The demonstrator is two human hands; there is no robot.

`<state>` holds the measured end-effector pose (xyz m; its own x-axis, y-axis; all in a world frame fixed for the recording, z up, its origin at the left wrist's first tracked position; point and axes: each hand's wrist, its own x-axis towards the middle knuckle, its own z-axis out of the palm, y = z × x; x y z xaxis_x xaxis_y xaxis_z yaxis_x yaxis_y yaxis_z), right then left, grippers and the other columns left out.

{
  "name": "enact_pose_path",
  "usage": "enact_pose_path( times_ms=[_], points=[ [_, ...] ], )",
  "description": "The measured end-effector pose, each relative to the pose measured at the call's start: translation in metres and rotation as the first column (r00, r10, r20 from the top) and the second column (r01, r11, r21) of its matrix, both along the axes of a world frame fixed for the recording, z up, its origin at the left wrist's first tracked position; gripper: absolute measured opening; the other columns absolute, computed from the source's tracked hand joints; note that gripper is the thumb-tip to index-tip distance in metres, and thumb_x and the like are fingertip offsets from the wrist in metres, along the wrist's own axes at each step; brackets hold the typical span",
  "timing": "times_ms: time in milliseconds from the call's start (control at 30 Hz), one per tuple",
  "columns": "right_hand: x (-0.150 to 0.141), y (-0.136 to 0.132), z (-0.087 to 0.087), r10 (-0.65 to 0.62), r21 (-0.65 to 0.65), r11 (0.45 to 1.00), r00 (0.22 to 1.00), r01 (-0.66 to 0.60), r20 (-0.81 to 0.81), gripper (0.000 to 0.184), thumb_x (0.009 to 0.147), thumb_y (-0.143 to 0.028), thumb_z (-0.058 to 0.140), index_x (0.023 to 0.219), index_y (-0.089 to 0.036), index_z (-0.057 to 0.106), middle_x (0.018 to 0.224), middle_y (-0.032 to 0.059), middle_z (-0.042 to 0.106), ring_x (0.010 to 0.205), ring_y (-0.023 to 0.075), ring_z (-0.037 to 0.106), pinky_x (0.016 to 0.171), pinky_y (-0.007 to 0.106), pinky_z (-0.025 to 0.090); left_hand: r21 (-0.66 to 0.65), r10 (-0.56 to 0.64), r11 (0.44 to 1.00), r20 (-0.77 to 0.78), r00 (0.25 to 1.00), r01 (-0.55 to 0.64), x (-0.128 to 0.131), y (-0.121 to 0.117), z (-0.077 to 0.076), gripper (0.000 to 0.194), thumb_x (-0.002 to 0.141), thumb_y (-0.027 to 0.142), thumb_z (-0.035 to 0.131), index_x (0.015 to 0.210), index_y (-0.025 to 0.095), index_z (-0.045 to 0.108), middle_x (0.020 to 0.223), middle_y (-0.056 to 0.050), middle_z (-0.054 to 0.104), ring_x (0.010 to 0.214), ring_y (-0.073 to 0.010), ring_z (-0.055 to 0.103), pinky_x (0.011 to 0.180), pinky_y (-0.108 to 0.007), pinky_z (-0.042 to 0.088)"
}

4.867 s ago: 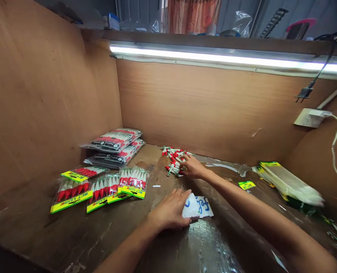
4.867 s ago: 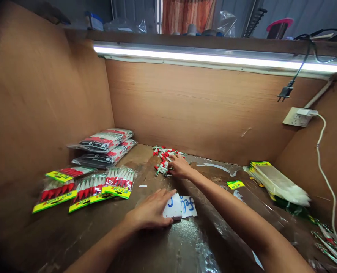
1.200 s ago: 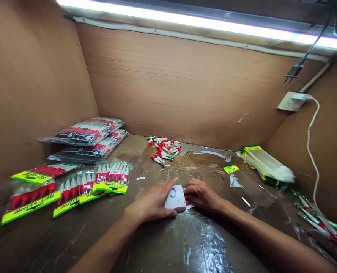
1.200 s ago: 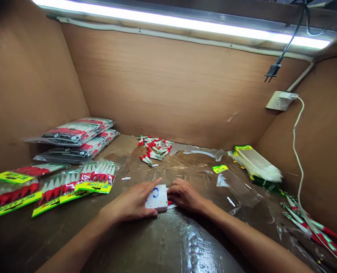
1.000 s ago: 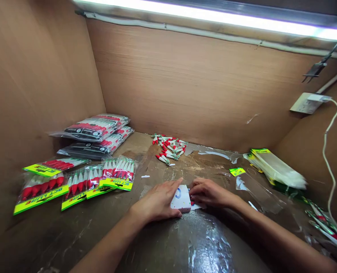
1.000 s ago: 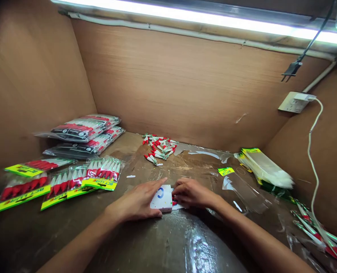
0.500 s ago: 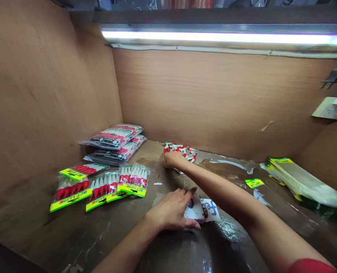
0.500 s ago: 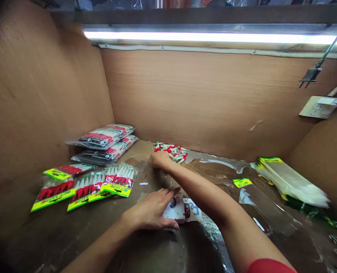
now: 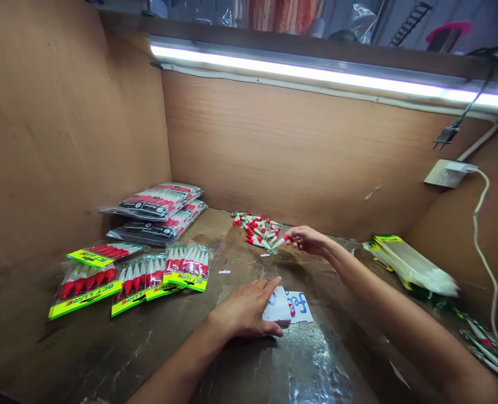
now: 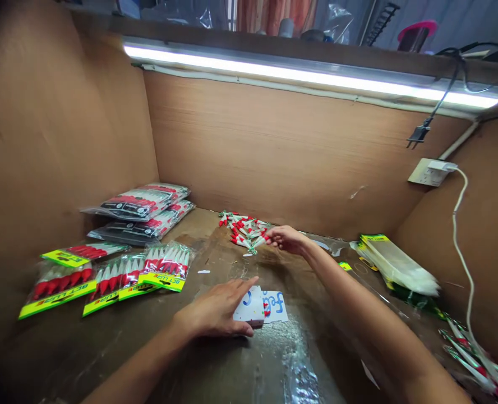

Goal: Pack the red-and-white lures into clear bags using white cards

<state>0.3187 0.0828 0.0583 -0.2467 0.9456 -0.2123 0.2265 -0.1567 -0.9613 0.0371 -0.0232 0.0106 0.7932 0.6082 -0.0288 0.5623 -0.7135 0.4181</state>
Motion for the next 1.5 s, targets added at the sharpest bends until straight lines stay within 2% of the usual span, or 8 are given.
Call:
enact_pose_path(
  times_ms=[267, 533, 767, 1000, 1133, 1267, 1400, 1500],
  points=[
    [0.050, -0.097, -0.069, -0.257, -0.153, 0.966, 0.824, 0.208, -0.506, 0.009, 0.090, -0.014, 0.065, 0.098, -0.014, 0.061, 0.081, 0.0013, 0.075, 0.063, 0.0048, 0.070, 0.060, 0.008, 0.056, -0.015, 0.006, 1.000, -0.026, 1.000, -0.006, 0.002, 0.004, 0.003, 0.104, 0.072, 0.068, 0.067, 0.156, 0.030, 0.017, 0.159, -0.008, 0.030, 0.142, -0.0330, 0.035, 0.114, -0.046, 0.031],
    [0.040, -0.123, -0.086, -0.388, -0.309, 0.921, 0.642, 0.238, -0.662, 0.016, 0.098, -0.027, 0.059, 0.103, -0.012, 0.061, 0.074, 0.0015, 0.074, 0.055, 0.0060, 0.070, 0.051, 0.009, 0.057, 0.004, -0.001, 1.000, -0.028, 1.000, 0.001, 0.003, 0.008, 0.001, 0.106, 0.070, 0.065, 0.071, 0.155, 0.036, 0.016, 0.159, -0.004, 0.031, 0.141, -0.0316, 0.036, 0.114, -0.044, 0.032],
    [0.040, -0.127, -0.082, -0.416, -0.368, 0.902, 0.678, 0.225, -0.606, 0.023, 0.098, -0.033, 0.058, 0.092, -0.011, 0.061, 0.065, 0.0004, 0.071, 0.048, 0.0066, 0.067, 0.043, 0.010, 0.054, 0.010, -0.010, 1.000, -0.044, 0.999, 0.010, 0.002, 0.010, 0.001, 0.100, 0.075, 0.066, 0.067, 0.155, 0.037, 0.015, 0.160, -0.003, 0.030, 0.142, -0.0306, 0.035, 0.115, -0.044, 0.032],
    [0.051, -0.129, -0.078, -0.363, -0.329, 0.917, 0.809, 0.224, -0.462, 0.020, 0.087, -0.027, 0.073, 0.088, -0.009, 0.066, 0.068, 0.0041, 0.073, 0.049, 0.0072, 0.065, 0.041, 0.011, 0.050, -0.027, -0.005, 1.000, -0.044, 0.999, 0.004, 0.004, 0.008, 0.004, 0.101, 0.073, 0.066, 0.068, 0.155, 0.036, 0.017, 0.160, -0.005, 0.030, 0.141, -0.0328, 0.035, 0.114, -0.045, 0.031],
    [0.050, -0.133, -0.081, -0.243, -0.184, 0.964, 0.921, 0.193, -0.304, 0.026, 0.073, -0.028, 0.084, 0.084, -0.010, 0.068, 0.077, 0.0086, 0.076, 0.061, 0.0105, 0.069, 0.050, 0.013, 0.050, -0.007, 0.014, 1.000, -0.043, 0.999, -0.014, 0.001, 0.007, 0.007, 0.105, 0.068, 0.064, 0.073, 0.155, 0.036, 0.019, 0.153, -0.007, 0.039, 0.137, -0.0340, 0.040, 0.111, -0.045, 0.034],
    [0.030, -0.139, -0.085, -0.126, 0.130, 0.983, 0.992, 0.126, -0.008, 0.031, 0.078, -0.038, 0.078, 0.097, -0.015, 0.071, 0.081, 0.0059, 0.076, 0.068, 0.0150, 0.069, 0.062, 0.023, 0.052, 0.035, 0.085, 0.996, -0.079, 0.993, -0.082, -0.003, 0.007, 0.010, 0.108, 0.063, 0.067, 0.075, 0.153, 0.034, 0.026, 0.139, -0.010, 0.049, 0.127, -0.0361, 0.047, 0.104, -0.045, 0.040],
    [0.000, -0.144, -0.084, -0.148, 0.516, 0.853, 0.914, -0.075, 0.377, 0.015, 0.088, -0.032, 0.067, 0.095, -0.022, 0.076, 0.091, 0.0053, 0.075, 0.081, 0.0185, 0.066, 0.075, 0.029, 0.048, 0.054, 0.071, 0.996, -0.086, 0.994, -0.066, -0.001, 0.006, 0.010, 0.096, 0.067, 0.064, 0.073, 0.150, 0.035, 0.034, 0.133, -0.009, 0.051, 0.124, -0.0348, 0.049, 0.100, -0.043, 0.043],
    [-0.016, -0.144, -0.082, -0.194, 0.628, 0.742, 0.821, -0.236, 0.537, 0.010, 0.089, -0.025, 0.066, 0.090, -0.021, 0.075, 0.086, 0.0052, 0.073, 0.081, 0.0184, 0.063, 0.074, 0.029, 0.044, 0.071, 0.058, 0.996, -0.078, 0.995, -0.053, 0.000, 0.007, 0.009, 0.094, 0.067, 0.062, 0.074, 0.149, 0.035, 0.036, 0.130, -0.009, 0.052, 0.121, -0.0339, 0.050, 0.098, -0.041, 0.044]
  ],
)
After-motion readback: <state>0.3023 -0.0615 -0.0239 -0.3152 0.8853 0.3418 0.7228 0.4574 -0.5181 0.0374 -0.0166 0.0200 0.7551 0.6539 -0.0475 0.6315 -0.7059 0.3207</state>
